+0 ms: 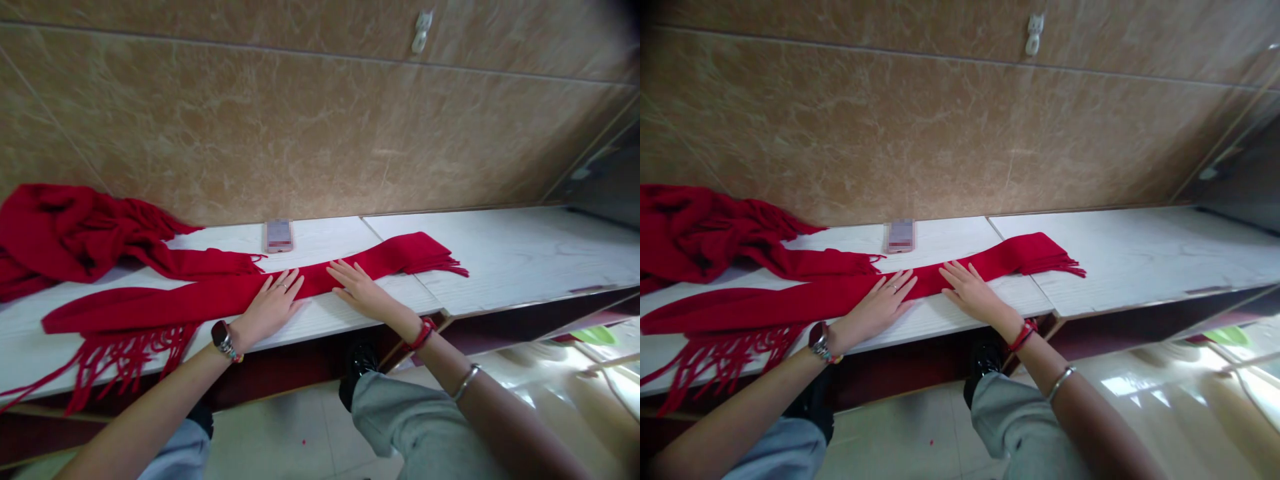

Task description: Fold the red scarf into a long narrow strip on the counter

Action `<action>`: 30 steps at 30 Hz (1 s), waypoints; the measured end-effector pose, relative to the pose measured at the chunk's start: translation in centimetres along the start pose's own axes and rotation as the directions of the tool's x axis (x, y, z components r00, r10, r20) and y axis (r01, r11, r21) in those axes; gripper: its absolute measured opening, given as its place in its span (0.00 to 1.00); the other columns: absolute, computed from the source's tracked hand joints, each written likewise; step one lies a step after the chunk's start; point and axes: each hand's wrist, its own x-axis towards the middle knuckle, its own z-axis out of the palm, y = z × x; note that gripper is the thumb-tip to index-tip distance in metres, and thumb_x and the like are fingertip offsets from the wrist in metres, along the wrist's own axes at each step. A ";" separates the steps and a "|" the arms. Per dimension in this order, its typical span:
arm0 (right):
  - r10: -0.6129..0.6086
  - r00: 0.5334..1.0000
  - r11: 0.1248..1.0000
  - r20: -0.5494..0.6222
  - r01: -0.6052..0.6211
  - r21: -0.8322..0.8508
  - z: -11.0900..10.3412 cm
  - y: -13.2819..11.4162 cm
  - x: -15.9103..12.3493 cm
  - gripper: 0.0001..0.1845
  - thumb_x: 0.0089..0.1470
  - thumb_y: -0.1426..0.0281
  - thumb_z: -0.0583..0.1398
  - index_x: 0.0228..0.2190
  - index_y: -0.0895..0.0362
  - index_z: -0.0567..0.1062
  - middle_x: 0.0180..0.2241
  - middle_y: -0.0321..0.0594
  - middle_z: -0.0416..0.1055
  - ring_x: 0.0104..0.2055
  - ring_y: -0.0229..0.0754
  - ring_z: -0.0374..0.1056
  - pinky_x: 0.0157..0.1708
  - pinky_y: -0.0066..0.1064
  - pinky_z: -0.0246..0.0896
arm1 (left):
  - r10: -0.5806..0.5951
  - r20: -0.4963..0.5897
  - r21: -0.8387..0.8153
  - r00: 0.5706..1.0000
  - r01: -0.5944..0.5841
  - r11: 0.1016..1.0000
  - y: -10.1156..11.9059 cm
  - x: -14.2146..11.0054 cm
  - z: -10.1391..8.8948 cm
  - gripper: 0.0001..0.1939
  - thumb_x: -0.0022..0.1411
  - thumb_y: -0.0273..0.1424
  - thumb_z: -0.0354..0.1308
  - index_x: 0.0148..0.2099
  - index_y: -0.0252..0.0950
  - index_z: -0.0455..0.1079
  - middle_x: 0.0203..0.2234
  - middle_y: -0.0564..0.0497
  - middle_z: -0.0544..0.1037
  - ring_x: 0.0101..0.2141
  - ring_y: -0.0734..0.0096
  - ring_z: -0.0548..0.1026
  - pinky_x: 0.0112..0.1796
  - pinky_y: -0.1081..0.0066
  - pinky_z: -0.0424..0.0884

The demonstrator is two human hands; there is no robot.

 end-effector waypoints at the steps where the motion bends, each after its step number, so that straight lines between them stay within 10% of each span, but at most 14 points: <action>1: 0.001 1.000 1.000 0.023 0.000 -0.019 0.1 -0.7 0.4 0.25 0.60 0.64 0.46 0.57 0.57 0.56 0.60 0.47 0.51 0.63 0.48 0.40 0.58 0.52 0.39 | -0.015 -0.003 -0.006 1.000 0.015 1.000 0.0 0.2 0.2 0.26 0.67 0.39 0.37 0.62 0.31 0.50 0.61 0.43 0.51 0.60 0.59 0.48 0.56 0.57 0.51; 8: 0.016 0.983 0.994 0.181 0.004 -0.109 1.1 -1.5 1.5 0.26 0.61 0.61 0.42 0.58 0.55 0.54 0.61 0.45 0.48 0.63 0.49 0.41 0.56 0.55 0.41 | -0.042 0.092 -0.032 0.995 0.045 0.998 -0.3 0.9 0.8 0.26 0.66 0.38 0.38 0.63 0.32 0.49 0.62 0.45 0.49 0.61 0.58 0.46 0.57 0.57 0.48; 20: 0.275 0.958 0.900 0.082 -0.227 -0.371 -0.1 6.3 -1.5 0.26 0.60 0.67 0.42 0.56 0.66 0.57 0.59 0.57 0.51 0.61 0.52 0.47 0.55 0.48 0.47 | -0.052 0.115 -0.061 0.992 0.059 0.996 0.0 0.9 0.5 0.28 0.66 0.39 0.37 0.64 0.31 0.46 0.62 0.44 0.47 0.61 0.58 0.45 0.56 0.56 0.47; 30: 0.130 0.986 0.987 0.103 -0.119 -0.107 1.1 -2.0 2.8 0.27 0.60 0.63 0.44 0.56 0.64 0.57 0.59 0.54 0.52 0.62 0.48 0.44 0.57 0.45 0.44 | -0.041 0.064 -0.029 0.997 0.043 0.999 -0.2 1.1 0.9 0.27 0.66 0.39 0.35 0.63 0.32 0.48 0.62 0.46 0.50 0.61 0.59 0.46 0.56 0.56 0.47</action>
